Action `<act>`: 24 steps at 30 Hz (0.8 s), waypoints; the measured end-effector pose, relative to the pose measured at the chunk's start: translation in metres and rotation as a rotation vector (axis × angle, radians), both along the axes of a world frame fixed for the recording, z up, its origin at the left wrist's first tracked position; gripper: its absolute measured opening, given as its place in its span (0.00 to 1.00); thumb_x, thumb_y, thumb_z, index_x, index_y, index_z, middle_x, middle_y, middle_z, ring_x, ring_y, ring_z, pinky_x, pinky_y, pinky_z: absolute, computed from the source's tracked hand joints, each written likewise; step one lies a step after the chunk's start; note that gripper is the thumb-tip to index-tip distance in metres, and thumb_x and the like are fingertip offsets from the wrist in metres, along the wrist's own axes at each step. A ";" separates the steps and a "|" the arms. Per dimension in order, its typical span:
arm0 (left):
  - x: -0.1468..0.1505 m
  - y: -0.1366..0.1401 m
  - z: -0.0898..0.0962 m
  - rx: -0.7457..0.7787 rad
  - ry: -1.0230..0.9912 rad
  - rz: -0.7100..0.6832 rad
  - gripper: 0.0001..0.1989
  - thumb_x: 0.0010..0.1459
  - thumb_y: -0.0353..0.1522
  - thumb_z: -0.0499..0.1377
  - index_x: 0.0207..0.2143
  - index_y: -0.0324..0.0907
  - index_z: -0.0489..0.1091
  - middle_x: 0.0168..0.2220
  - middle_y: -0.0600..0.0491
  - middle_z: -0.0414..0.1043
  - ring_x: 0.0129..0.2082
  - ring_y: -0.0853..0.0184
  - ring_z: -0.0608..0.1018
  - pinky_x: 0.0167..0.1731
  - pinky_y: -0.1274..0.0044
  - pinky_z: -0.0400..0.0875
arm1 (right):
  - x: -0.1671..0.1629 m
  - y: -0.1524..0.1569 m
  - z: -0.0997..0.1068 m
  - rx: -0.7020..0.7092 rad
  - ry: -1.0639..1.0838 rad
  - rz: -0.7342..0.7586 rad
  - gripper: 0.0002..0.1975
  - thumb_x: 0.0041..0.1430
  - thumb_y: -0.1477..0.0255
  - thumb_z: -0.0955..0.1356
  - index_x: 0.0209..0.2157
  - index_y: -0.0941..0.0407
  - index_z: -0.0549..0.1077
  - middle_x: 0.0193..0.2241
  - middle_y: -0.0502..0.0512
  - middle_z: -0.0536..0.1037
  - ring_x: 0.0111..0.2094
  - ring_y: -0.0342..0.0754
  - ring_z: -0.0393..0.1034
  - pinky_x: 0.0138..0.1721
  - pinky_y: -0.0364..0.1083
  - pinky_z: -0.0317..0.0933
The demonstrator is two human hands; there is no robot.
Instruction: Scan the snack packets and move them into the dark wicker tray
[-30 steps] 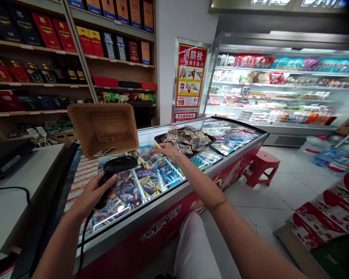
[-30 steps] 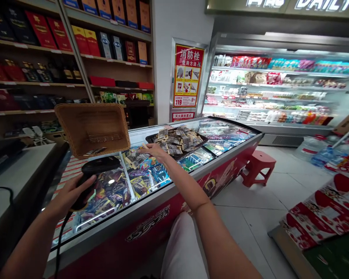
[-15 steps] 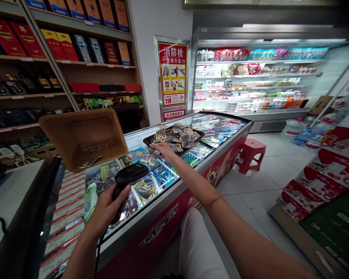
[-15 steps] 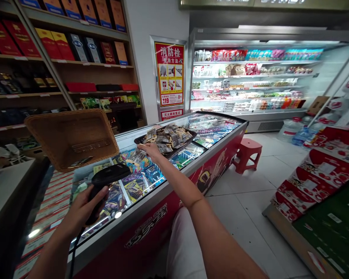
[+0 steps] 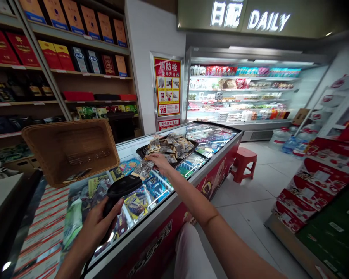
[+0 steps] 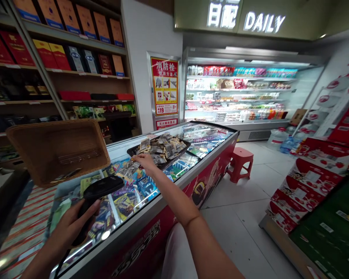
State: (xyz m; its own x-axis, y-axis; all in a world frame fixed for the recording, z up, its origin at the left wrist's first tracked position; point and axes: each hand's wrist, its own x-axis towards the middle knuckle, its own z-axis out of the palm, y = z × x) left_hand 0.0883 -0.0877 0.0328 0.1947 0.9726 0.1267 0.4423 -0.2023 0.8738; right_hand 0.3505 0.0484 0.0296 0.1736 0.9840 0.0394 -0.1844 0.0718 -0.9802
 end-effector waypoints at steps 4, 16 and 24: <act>0.019 0.020 0.018 0.021 -0.087 -0.008 0.32 0.53 0.63 0.60 0.28 0.42 0.65 0.16 0.58 0.61 0.15 0.72 0.64 0.17 0.80 0.58 | 0.028 0.018 0.020 0.055 0.118 -0.140 0.16 0.58 0.74 0.72 0.48 0.55 0.71 0.35 0.51 0.77 0.26 0.42 0.70 0.27 0.43 0.67; 0.007 0.075 0.028 -0.034 -0.338 0.106 0.34 0.43 0.62 0.67 0.29 0.41 0.66 0.22 0.56 0.66 0.17 0.72 0.66 0.15 0.79 0.62 | 0.084 0.070 0.042 -0.010 -0.585 -0.763 0.24 0.62 0.74 0.66 0.59 0.65 0.68 0.63 0.77 0.61 0.67 0.67 0.52 0.64 0.60 0.51; -0.081 0.068 -0.018 -0.092 -0.535 0.524 0.33 0.38 0.58 0.70 0.32 0.41 0.65 0.23 0.58 0.67 0.16 0.72 0.67 0.14 0.79 0.60 | -0.080 0.092 0.038 0.344 -1.024 -0.499 0.18 0.66 0.72 0.66 0.56 0.60 0.73 0.60 0.68 0.67 0.63 0.62 0.56 0.62 0.57 0.53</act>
State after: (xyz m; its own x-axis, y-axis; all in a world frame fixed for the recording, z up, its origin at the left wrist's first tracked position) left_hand 0.0075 -0.0197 0.0146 -0.3616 0.9323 -0.0119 -0.0289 0.0016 0.9996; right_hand 0.2708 0.1408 0.0674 0.2687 0.7273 0.6316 0.7960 0.2015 -0.5707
